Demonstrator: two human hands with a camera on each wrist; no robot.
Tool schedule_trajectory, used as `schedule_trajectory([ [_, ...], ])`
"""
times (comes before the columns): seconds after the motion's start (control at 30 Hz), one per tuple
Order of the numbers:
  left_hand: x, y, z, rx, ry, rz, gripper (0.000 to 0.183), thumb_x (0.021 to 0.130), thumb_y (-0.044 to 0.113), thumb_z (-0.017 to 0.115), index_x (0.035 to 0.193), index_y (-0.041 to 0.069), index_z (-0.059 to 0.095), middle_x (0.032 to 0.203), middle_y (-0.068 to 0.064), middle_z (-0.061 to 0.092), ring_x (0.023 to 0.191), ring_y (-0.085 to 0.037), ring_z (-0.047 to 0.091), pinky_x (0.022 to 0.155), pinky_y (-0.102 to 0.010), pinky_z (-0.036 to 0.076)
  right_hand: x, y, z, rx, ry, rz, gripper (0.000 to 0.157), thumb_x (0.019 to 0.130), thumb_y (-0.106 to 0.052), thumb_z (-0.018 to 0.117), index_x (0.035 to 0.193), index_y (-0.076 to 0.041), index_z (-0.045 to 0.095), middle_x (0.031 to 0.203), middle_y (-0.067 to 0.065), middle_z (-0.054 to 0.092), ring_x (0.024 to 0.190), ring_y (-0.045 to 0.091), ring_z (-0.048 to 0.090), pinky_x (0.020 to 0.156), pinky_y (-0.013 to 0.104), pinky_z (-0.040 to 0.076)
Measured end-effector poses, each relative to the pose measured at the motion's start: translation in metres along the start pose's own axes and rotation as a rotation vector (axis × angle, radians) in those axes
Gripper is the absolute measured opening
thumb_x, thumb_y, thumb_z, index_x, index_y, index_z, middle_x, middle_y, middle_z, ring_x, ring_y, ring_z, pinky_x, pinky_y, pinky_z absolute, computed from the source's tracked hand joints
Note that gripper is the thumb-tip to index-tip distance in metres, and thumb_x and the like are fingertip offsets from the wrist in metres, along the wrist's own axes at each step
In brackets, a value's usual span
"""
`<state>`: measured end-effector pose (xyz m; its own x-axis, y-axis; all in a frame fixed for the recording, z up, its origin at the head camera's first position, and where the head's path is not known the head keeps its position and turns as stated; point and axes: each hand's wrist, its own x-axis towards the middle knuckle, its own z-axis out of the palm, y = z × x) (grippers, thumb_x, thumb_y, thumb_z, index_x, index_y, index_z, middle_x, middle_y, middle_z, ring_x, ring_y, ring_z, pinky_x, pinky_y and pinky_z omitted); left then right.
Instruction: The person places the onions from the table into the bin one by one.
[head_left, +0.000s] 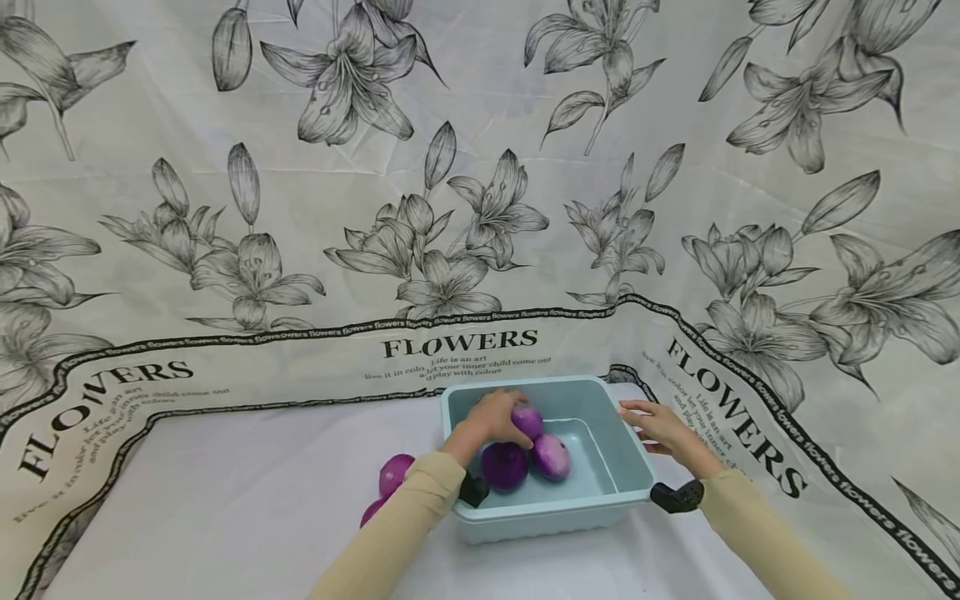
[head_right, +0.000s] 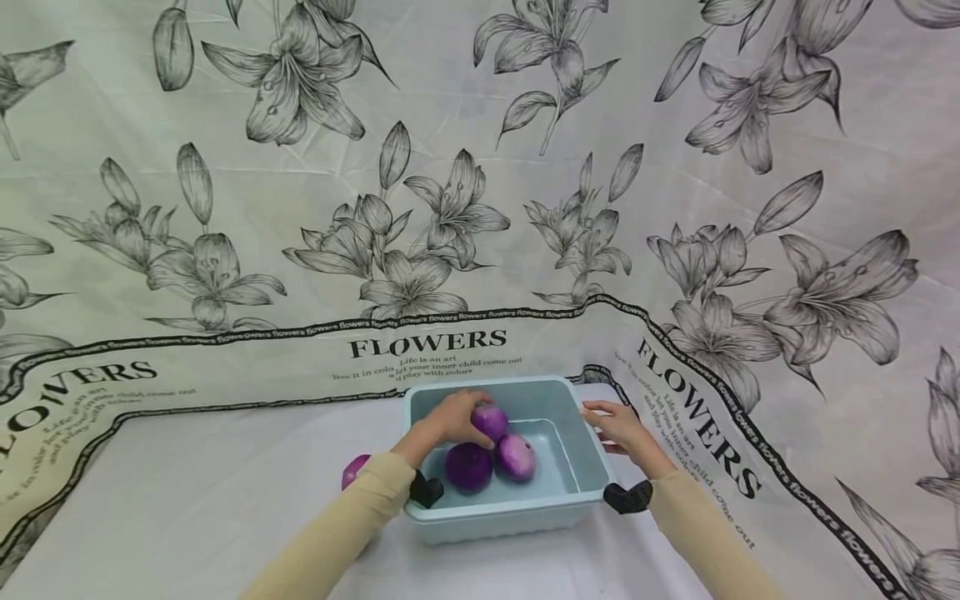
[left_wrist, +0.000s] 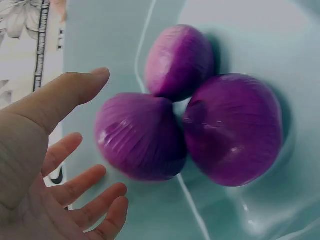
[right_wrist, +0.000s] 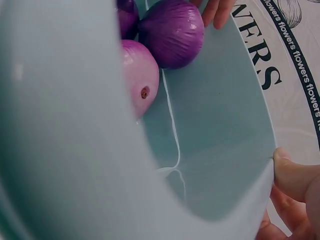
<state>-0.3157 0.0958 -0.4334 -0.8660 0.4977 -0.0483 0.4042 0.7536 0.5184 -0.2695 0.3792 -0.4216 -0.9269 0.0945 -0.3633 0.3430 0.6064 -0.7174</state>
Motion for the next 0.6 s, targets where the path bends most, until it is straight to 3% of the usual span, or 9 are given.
schedule_trajectory([
  [0.2, -0.009, 0.001, -0.016, -0.046, 0.006, 0.029, 0.075, 0.063, 0.032, 0.080, 0.129, 0.019, 0.047, 0.125, -0.008, 0.051, 0.114, -0.025, 0.050, 0.093, -0.040, 0.045, 0.001, 0.000, 0.001, 0.010, 0.007, 0.000, 0.066, 0.089, -0.047, 0.047, 0.136, -0.004, 0.034, 0.126, 0.024, 0.048, 0.088, 0.018, 0.059, 0.068, 0.029, 0.049],
  [0.43, -0.019, -0.004, -0.038, -0.325, -0.020, 0.097, 0.078, 0.068, 0.025, 0.077, 0.135, 0.011, 0.038, 0.134, -0.016, 0.045, 0.121, -0.033, 0.046, 0.099, -0.043, 0.041, -0.002, 0.000, 0.001, -0.014, -0.008, -0.038, 0.066, 0.090, -0.047, 0.044, 0.137, -0.003, 0.032, 0.123, 0.022, 0.050, 0.091, 0.018, 0.056, 0.072, 0.031, 0.050],
  [0.6, -0.027, -0.009, -0.048, -0.358, -0.012, 0.107, 0.077, 0.071, 0.025, 0.075, 0.136, 0.013, 0.036, 0.136, -0.016, 0.043, 0.120, -0.035, 0.046, 0.096, -0.042, 0.043, -0.001, -0.001, 0.000, 0.000, -0.002, -0.030, 0.067, 0.089, -0.048, 0.046, 0.137, -0.003, 0.033, 0.125, 0.023, 0.048, 0.090, 0.018, 0.058, 0.069, 0.030, 0.049],
])
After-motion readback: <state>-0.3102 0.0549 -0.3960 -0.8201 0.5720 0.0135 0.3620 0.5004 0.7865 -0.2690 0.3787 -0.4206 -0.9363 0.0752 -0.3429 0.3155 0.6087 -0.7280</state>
